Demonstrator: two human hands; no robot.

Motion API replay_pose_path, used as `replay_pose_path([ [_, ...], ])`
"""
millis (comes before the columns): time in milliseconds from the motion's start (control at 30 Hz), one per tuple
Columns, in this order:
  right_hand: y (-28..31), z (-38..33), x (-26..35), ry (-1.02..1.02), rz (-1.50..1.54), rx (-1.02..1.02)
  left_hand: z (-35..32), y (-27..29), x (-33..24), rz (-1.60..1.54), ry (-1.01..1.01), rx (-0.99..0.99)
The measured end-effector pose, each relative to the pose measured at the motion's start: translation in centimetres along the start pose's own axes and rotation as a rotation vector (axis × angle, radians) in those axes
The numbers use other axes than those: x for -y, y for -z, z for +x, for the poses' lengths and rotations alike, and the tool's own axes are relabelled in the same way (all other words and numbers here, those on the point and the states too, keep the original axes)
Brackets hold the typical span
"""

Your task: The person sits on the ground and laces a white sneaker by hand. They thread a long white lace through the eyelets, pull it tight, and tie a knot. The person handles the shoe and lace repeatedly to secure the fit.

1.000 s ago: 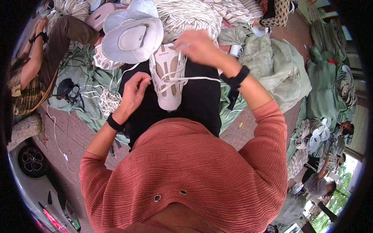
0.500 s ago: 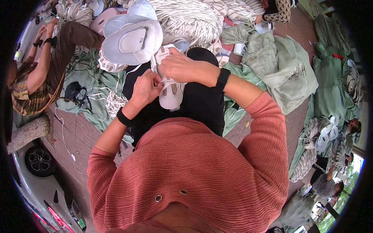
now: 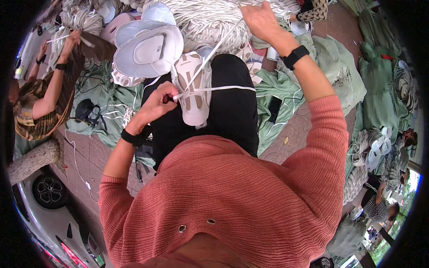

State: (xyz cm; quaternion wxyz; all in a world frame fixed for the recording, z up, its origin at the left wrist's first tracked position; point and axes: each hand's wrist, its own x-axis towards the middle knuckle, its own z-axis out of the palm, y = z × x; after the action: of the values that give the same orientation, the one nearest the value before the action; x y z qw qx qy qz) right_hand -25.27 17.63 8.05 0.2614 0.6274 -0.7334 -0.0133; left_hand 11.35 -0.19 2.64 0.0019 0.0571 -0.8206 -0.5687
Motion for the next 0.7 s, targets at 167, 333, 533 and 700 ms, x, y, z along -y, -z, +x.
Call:
replay_pose_path([
  [167, -0.1, -0.5, -2.8, -0.066, -0.151, 0.073, 0.5, -1.2, 1.1, 0.094, -0.051, -0.114],
  [333, -1.1, 0.3, -3.0, -0.077, -0.107, 0.05, 0.9, -3.0, 1.7, 0.044, 0.069, -0.329],
  [533, -1.7, 0.9, -2.2, -0.079, -0.069, 0.111, 0.5, -5.0, 1.9, -0.037, 0.211, -0.586],
  [700, -1.7, 0.4, -2.2, -0.075, -0.065, 0.079, 0.3, -3.8, 1.8, -0.168, 0.125, -0.359],
])
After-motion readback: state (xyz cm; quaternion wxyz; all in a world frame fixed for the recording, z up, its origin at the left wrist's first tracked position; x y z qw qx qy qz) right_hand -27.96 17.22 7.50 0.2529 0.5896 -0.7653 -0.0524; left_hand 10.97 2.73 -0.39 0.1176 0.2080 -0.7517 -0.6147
